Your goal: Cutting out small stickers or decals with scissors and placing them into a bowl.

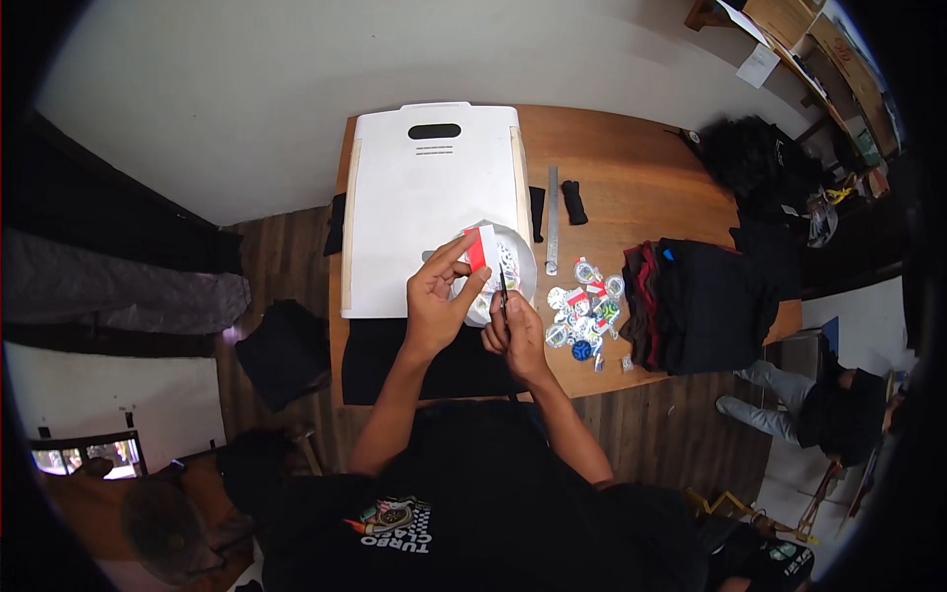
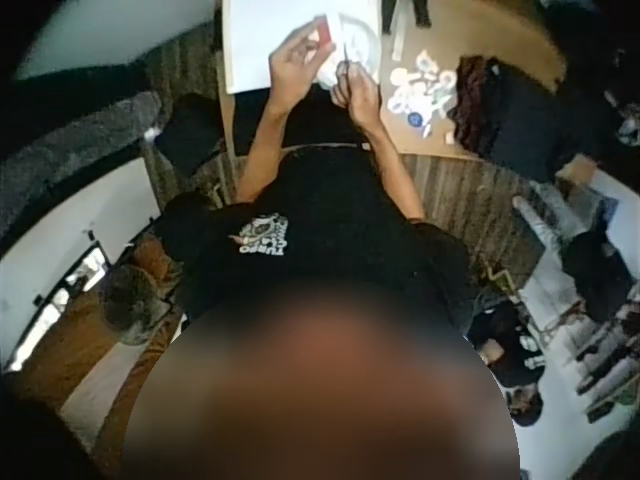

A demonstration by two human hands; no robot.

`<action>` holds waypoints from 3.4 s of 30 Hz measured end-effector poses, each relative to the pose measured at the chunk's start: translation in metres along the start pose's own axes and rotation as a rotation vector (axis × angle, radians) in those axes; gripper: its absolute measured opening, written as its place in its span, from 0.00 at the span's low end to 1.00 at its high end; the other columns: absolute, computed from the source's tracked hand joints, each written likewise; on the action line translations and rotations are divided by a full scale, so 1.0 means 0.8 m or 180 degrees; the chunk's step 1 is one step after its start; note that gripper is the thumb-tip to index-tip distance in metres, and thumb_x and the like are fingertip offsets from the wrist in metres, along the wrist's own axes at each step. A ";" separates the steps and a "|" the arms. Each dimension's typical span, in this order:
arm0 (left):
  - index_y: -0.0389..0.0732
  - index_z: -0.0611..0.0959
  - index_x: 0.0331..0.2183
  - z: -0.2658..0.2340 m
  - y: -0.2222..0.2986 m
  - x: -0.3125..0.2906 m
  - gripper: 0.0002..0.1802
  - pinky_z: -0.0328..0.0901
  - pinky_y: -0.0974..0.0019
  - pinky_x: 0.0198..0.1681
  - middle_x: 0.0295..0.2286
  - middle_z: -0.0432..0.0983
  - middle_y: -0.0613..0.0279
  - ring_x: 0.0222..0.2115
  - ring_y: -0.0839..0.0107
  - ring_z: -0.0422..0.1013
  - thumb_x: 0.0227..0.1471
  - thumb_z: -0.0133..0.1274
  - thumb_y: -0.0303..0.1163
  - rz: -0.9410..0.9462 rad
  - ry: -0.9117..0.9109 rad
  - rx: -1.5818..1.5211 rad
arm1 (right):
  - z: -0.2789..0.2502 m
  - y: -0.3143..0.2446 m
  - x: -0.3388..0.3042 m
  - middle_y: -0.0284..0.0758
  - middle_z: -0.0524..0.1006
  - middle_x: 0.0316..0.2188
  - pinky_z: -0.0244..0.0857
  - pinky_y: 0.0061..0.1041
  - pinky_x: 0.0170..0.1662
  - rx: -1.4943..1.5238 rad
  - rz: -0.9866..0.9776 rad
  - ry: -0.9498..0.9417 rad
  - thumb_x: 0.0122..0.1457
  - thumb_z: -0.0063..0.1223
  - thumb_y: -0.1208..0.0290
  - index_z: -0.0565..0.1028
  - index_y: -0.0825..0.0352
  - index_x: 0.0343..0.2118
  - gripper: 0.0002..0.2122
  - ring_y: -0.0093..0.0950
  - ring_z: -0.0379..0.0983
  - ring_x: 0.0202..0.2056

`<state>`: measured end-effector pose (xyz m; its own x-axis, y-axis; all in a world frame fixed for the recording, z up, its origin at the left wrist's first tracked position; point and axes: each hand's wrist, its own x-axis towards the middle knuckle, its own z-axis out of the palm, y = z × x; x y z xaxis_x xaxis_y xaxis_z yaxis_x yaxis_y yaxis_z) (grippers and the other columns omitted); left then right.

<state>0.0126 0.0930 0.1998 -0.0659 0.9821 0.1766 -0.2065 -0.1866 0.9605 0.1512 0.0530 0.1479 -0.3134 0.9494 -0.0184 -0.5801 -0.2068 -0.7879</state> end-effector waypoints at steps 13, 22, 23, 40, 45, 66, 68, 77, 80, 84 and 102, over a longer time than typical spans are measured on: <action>0.30 0.74 0.55 0.000 -0.004 -0.004 0.29 0.69 0.72 0.48 0.54 0.69 0.49 0.38 0.80 0.73 0.51 0.57 0.11 -0.0015 -0.0016 -0.0079 | -0.002 -0.005 0.003 0.24 0.54 0.14 0.44 0.19 0.18 -0.0136 -0.0026 -0.0015 0.73 0.31 0.56 0.66 0.66 0.39 0.17 0.15 0.45 0.12; 0.30 0.74 0.55 0.003 0.003 -0.005 0.29 0.69 0.70 0.50 0.54 0.70 0.49 0.41 0.76 0.75 0.51 0.57 0.11 -0.0116 0.0034 -0.0176 | -0.005 -0.005 -0.008 0.23 0.52 0.13 0.42 0.17 0.19 0.0003 0.0081 -0.0043 0.73 0.32 0.59 0.66 0.67 0.39 0.16 0.14 0.43 0.13; 0.30 0.74 0.55 0.002 0.003 -0.005 0.29 0.69 0.70 0.50 0.54 0.70 0.49 0.41 0.76 0.75 0.51 0.57 0.11 -0.0114 0.0039 -0.0174 | -0.005 -0.004 -0.008 0.23 0.52 0.13 0.42 0.17 0.19 0.0004 0.0084 -0.0049 0.73 0.32 0.59 0.66 0.67 0.39 0.16 0.14 0.43 0.13; 0.30 0.74 0.55 0.002 -0.002 -0.005 0.29 0.69 0.69 0.51 0.54 0.70 0.49 0.42 0.74 0.75 0.50 0.58 0.11 -0.0080 0.0045 -0.0230 | -0.001 -0.009 -0.006 0.23 0.52 0.13 0.43 0.17 0.18 0.0037 0.0149 0.0011 0.73 0.33 0.58 0.66 0.67 0.40 0.16 0.14 0.44 0.12; 0.30 0.73 0.56 0.002 -0.001 -0.006 0.29 0.69 0.69 0.51 0.53 0.70 0.49 0.42 0.74 0.75 0.50 0.57 0.11 -0.0130 0.0013 -0.0225 | -0.003 -0.005 -0.005 0.23 0.52 0.13 0.43 0.18 0.18 0.0057 0.0094 -0.0044 0.73 0.33 0.57 0.66 0.67 0.39 0.16 0.14 0.44 0.13; 0.29 0.73 0.56 0.004 -0.004 -0.008 0.29 0.69 0.72 0.48 0.52 0.71 0.50 0.39 0.78 0.74 0.51 0.57 0.11 0.0029 -0.0007 -0.0031 | -0.002 -0.006 -0.001 0.23 0.52 0.13 0.44 0.18 0.19 -0.0035 0.0044 0.0000 0.73 0.33 0.58 0.66 0.67 0.39 0.15 0.15 0.44 0.12; 0.29 0.73 0.56 0.004 -0.004 -0.008 0.29 0.69 0.72 0.48 0.52 0.71 0.50 0.38 0.78 0.74 0.51 0.57 0.11 0.0002 -0.0018 -0.0038 | -0.002 -0.007 -0.001 0.23 0.52 0.13 0.44 0.18 0.19 -0.0030 0.0043 0.0002 0.73 0.33 0.58 0.66 0.67 0.39 0.15 0.15 0.44 0.12; 0.30 0.73 0.56 0.003 -0.004 -0.010 0.30 0.68 0.73 0.47 0.52 0.72 0.50 0.37 0.80 0.73 0.51 0.57 0.12 0.0066 -0.0080 -0.0012 | -0.003 -0.008 -0.001 0.24 0.54 0.13 0.44 0.19 0.18 -0.0175 0.0096 0.0005 0.72 0.32 0.55 0.67 0.65 0.39 0.17 0.15 0.45 0.12; 0.30 0.73 0.56 0.003 -0.004 -0.011 0.30 0.68 0.74 0.47 0.51 0.72 0.50 0.37 0.80 0.73 0.51 0.58 0.12 0.0024 -0.0073 0.0018 | -0.003 -0.009 -0.001 0.24 0.54 0.13 0.44 0.19 0.18 -0.0216 0.0081 -0.0005 0.72 0.33 0.55 0.67 0.65 0.39 0.17 0.15 0.45 0.12; 0.30 0.73 0.56 0.004 -0.006 -0.010 0.30 0.68 0.74 0.47 0.51 0.72 0.51 0.37 0.80 0.73 0.51 0.58 0.11 0.0060 -0.0067 -0.0040 | -0.003 -0.008 -0.001 0.23 0.54 0.13 0.44 0.19 0.18 -0.0186 0.0083 0.0017 0.72 0.32 0.54 0.67 0.65 0.38 0.17 0.15 0.45 0.12; 0.31 0.73 0.56 0.004 -0.009 -0.015 0.30 0.68 0.73 0.48 0.53 0.70 0.50 0.39 0.78 0.73 0.50 0.57 0.11 -0.0012 -0.0158 -0.0128 | -0.002 -0.010 -0.001 0.23 0.54 0.13 0.43 0.19 0.18 -0.0125 0.0078 0.0035 0.72 0.32 0.54 0.66 0.65 0.39 0.17 0.15 0.44 0.12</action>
<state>0.0177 0.0828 0.1919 -0.0167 0.9827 0.1843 -0.2456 -0.1827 0.9520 0.1576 0.0543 0.1530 -0.3188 0.9468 -0.0445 -0.5424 -0.2207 -0.8106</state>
